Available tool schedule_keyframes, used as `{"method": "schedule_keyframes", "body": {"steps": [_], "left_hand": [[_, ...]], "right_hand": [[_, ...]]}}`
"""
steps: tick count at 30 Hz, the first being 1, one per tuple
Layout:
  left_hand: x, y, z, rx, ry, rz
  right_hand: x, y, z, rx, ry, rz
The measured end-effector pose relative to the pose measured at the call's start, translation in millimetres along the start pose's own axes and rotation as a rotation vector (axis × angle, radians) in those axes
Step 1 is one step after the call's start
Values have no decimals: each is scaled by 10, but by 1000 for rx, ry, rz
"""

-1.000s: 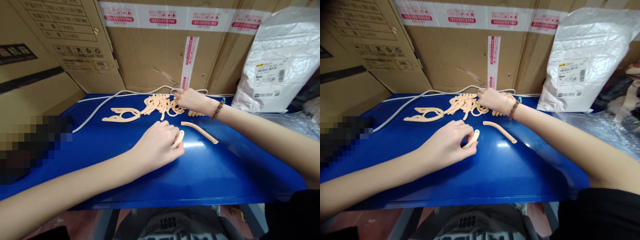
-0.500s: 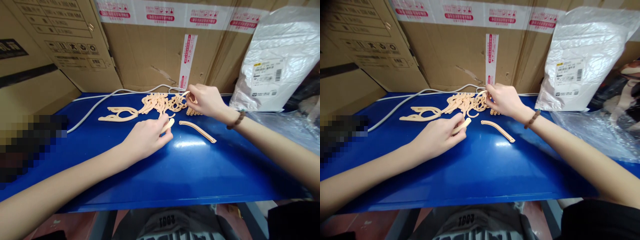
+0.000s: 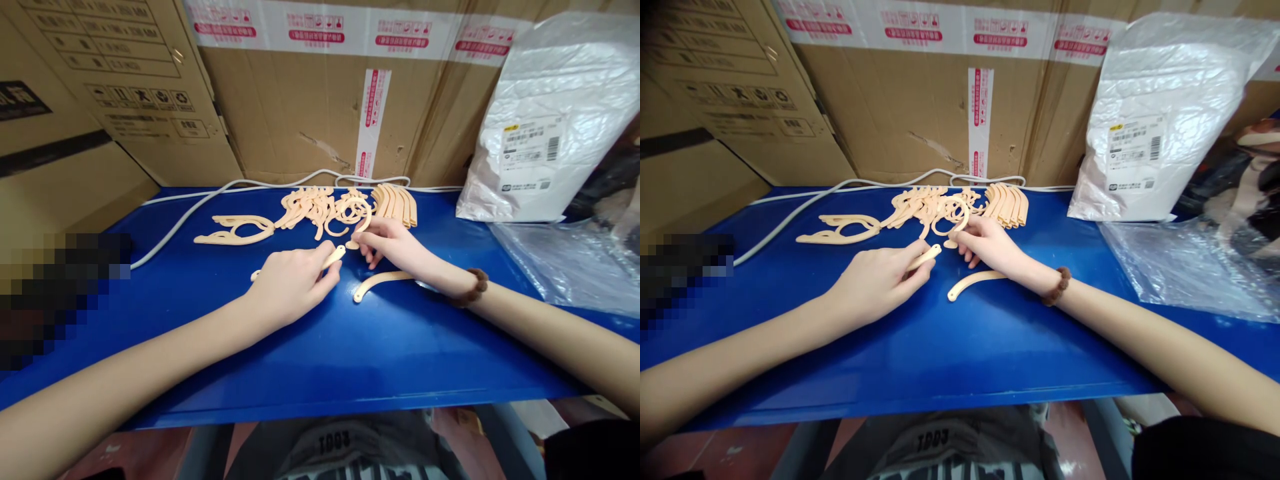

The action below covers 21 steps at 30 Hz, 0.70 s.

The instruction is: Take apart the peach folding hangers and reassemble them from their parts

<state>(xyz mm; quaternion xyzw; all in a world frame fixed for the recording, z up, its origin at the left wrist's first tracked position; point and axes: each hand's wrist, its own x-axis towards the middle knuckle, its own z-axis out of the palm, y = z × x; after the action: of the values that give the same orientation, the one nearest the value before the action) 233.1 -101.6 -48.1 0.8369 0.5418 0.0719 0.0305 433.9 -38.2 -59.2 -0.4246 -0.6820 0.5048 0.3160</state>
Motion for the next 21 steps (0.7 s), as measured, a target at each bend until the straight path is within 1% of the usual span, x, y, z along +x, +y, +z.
{"method": "schedule_keyframes", "body": {"steps": [4, 7, 10, 15, 21], "left_hand": [[8, -29, 62, 23, 72, 86], [9, -53, 86, -2, 124, 162], [11, -66, 93, -44, 162, 191], [8, -61, 106, -83, 163, 198], [8, -61, 139, -103, 196, 194]], "right_hand": [[-18, 32, 4, 230, 4, 21], [-31, 30, -15, 321, 4, 45], [-40, 3, -16, 353, 17, 71], [-45, -11, -15, 383, 45, 71], [-35, 40, -57, 381, -17, 56]]}}
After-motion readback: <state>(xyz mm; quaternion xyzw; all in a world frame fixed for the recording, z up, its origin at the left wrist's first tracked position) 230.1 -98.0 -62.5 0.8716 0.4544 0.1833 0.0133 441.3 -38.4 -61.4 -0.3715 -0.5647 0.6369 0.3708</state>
